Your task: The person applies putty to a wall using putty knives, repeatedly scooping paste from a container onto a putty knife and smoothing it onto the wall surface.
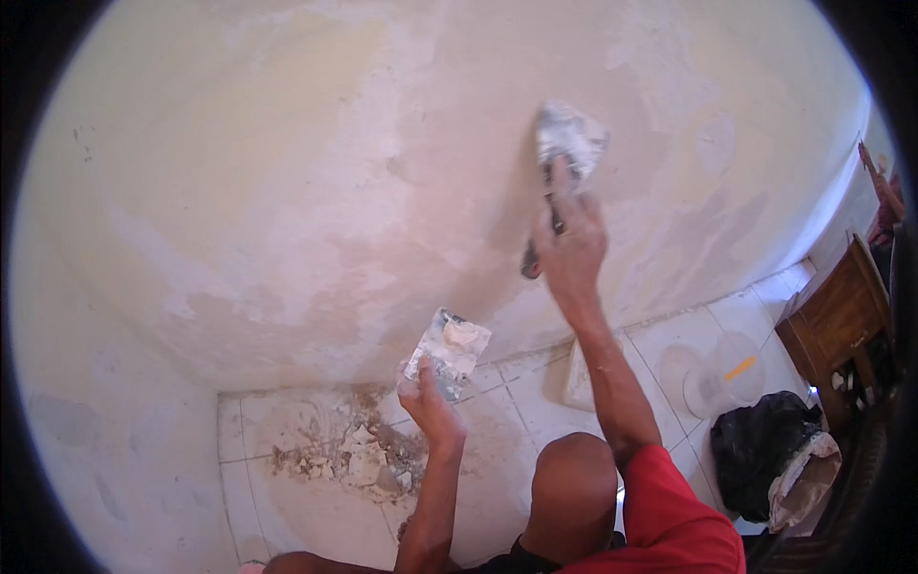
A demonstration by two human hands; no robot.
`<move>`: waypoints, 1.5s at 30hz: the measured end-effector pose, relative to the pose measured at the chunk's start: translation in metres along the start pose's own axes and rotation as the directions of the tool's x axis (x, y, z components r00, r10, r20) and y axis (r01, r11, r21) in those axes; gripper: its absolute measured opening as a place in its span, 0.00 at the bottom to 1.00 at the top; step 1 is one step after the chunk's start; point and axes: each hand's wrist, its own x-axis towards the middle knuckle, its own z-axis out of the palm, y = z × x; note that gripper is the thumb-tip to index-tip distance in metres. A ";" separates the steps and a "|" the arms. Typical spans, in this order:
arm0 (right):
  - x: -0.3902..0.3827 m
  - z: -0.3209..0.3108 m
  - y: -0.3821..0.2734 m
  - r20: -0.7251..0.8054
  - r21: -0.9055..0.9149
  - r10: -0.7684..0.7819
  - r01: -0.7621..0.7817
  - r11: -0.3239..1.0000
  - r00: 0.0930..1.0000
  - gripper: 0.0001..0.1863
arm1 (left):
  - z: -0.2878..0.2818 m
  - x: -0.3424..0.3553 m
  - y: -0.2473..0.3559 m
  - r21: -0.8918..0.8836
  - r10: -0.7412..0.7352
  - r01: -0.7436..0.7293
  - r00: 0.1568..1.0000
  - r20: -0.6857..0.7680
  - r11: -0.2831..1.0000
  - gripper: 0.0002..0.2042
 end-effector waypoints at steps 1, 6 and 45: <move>-0.008 0.006 -0.007 -0.003 0.001 0.002 -0.002 1.000 1.000 0.36 | 0.003 -0.001 0.001 -0.026 0.021 -0.022 0.999 -0.044 0.999 0.13; -0.069 -0.009 -0.011 0.286 -0.041 -0.076 0.091 0.995 0.955 0.34 | -0.003 -0.001 0.002 -0.054 0.047 -0.050 0.998 -0.047 0.997 0.16; -0.030 0.000 -0.034 0.254 -0.023 -0.114 0.124 0.992 0.960 0.32 | -0.013 0.011 -0.016 -0.068 0.070 -0.071 0.997 -0.022 0.995 0.14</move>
